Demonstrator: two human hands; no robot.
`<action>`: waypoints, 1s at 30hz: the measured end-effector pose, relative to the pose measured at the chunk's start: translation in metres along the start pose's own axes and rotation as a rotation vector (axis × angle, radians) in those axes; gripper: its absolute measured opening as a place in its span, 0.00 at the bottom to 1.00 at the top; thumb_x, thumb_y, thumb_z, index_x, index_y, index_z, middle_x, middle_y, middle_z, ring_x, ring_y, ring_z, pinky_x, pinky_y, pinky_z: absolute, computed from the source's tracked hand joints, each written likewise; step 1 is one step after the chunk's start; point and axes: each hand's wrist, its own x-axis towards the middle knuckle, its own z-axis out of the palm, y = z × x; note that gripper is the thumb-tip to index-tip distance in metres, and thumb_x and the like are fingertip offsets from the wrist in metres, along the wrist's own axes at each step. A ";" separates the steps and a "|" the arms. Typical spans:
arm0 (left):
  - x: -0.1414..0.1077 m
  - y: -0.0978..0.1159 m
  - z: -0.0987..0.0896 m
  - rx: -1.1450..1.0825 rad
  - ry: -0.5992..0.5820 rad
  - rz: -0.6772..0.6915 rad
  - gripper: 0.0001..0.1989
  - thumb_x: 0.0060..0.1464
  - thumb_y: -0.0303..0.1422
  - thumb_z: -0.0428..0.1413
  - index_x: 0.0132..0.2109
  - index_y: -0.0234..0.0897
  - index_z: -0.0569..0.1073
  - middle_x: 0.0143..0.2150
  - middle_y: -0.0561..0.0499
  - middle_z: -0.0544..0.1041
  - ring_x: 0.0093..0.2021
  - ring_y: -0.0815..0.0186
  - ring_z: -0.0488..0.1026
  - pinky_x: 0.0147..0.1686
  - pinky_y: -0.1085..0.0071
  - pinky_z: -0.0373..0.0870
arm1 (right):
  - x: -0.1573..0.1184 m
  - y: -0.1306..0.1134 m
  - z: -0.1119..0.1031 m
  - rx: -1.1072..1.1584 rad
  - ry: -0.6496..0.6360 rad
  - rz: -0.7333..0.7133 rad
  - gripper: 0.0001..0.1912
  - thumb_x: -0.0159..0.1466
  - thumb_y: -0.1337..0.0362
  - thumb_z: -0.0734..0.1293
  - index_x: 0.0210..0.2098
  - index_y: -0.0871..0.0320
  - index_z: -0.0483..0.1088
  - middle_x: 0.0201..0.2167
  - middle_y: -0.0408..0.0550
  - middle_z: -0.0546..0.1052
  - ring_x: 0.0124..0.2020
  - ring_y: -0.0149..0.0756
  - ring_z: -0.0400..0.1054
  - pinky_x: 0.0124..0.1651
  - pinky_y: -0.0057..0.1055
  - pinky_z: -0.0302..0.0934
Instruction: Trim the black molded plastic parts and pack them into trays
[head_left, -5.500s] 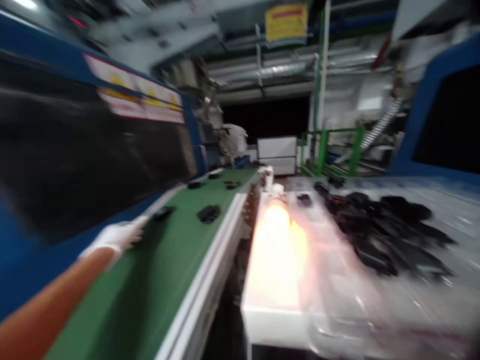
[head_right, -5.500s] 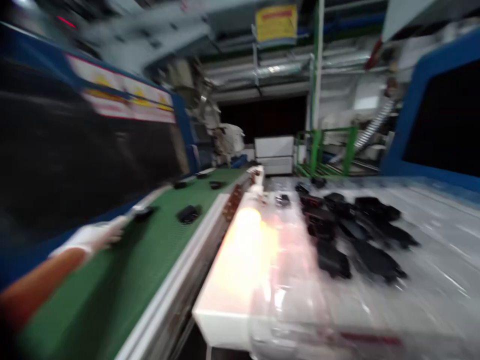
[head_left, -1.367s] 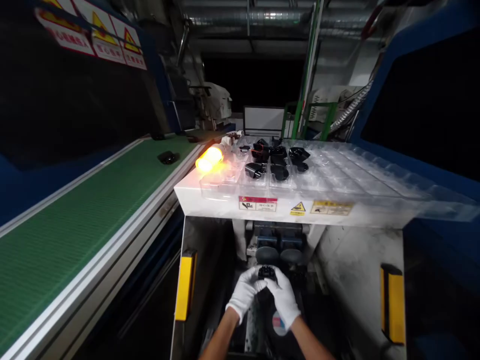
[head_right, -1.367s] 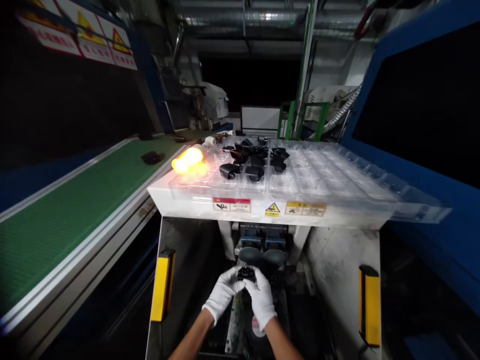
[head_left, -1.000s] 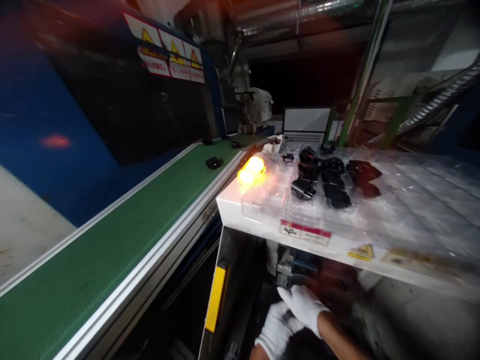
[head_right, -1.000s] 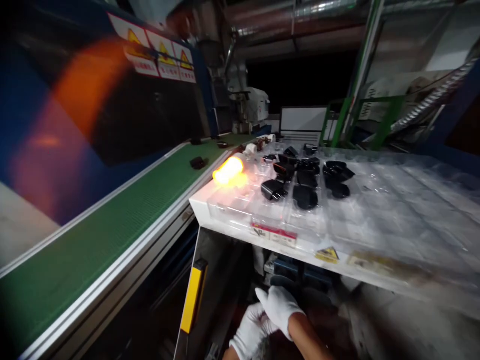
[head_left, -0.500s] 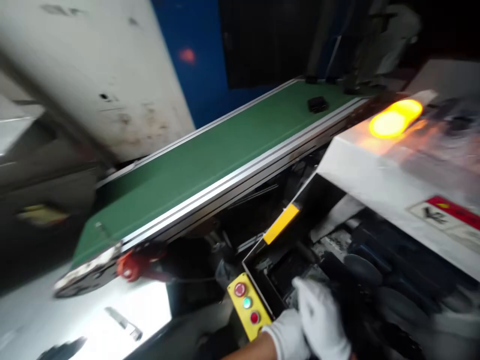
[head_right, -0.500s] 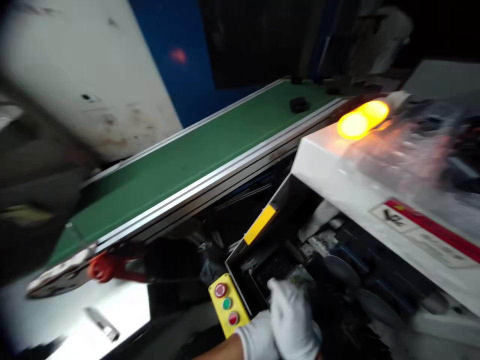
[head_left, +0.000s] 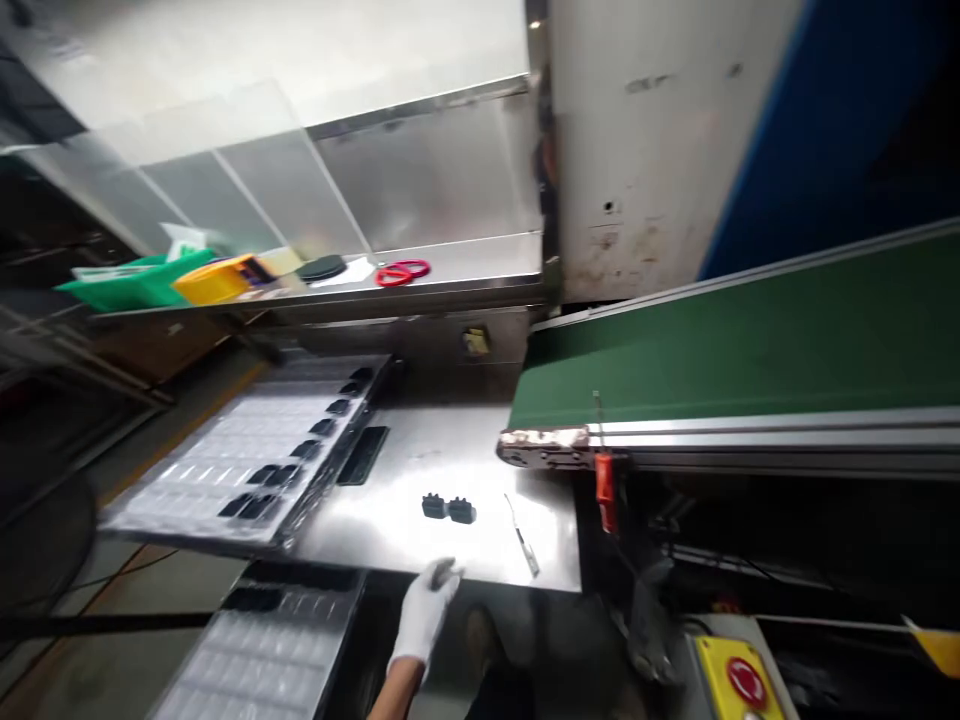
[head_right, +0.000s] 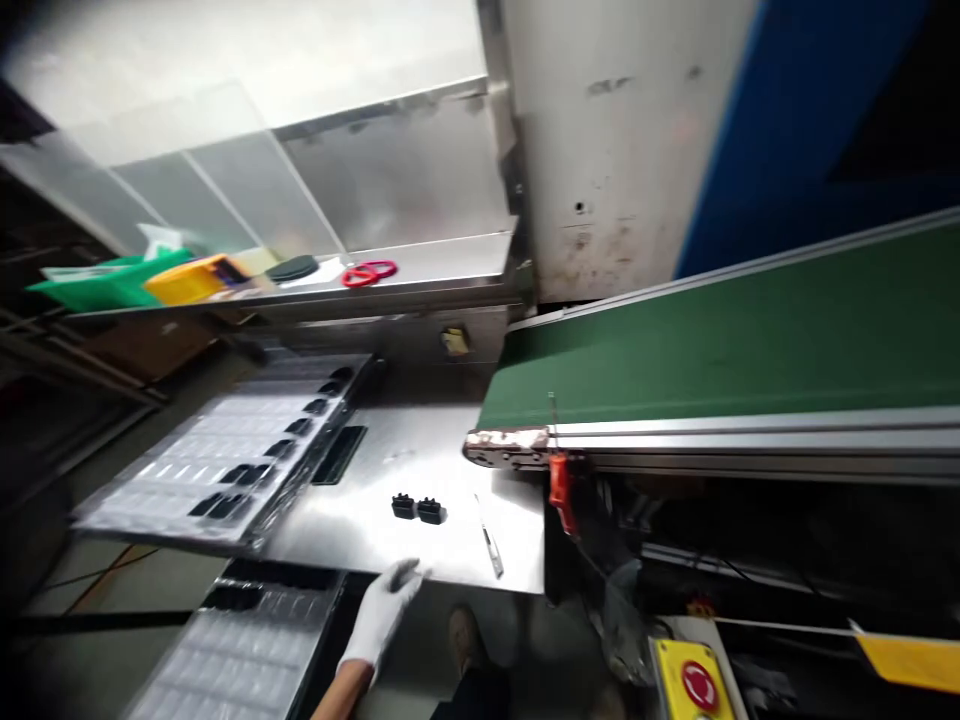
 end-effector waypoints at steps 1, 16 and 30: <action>0.018 -0.003 -0.018 -0.013 0.067 0.004 0.17 0.60 0.34 0.55 0.54 0.32 0.68 0.50 0.44 0.75 0.48 0.58 0.74 0.51 0.55 0.70 | 0.011 -0.026 0.021 0.004 -0.024 0.005 0.21 0.62 0.43 0.64 0.50 0.45 0.71 0.47 0.50 0.78 0.49 0.42 0.72 0.48 0.42 0.68; 0.092 0.086 -0.129 -0.256 -0.515 0.321 0.12 0.45 0.25 0.63 0.39 0.36 0.71 0.36 0.54 0.74 0.39 0.62 0.71 0.44 0.66 0.69 | 0.000 -0.293 0.136 0.297 -0.284 -0.022 0.18 0.56 0.61 0.66 0.44 0.59 0.75 0.34 0.49 0.80 0.31 0.39 0.73 0.36 0.34 0.68; -0.008 0.177 -0.175 -0.537 -0.308 0.124 0.35 0.34 0.23 0.70 0.51 0.47 0.71 0.41 0.51 0.78 0.41 0.56 0.76 0.43 0.64 0.75 | 0.004 -0.383 0.044 0.727 -0.465 -0.152 0.15 0.45 0.55 0.79 0.19 0.57 0.73 0.22 0.40 0.63 0.23 0.28 0.53 0.26 0.28 0.47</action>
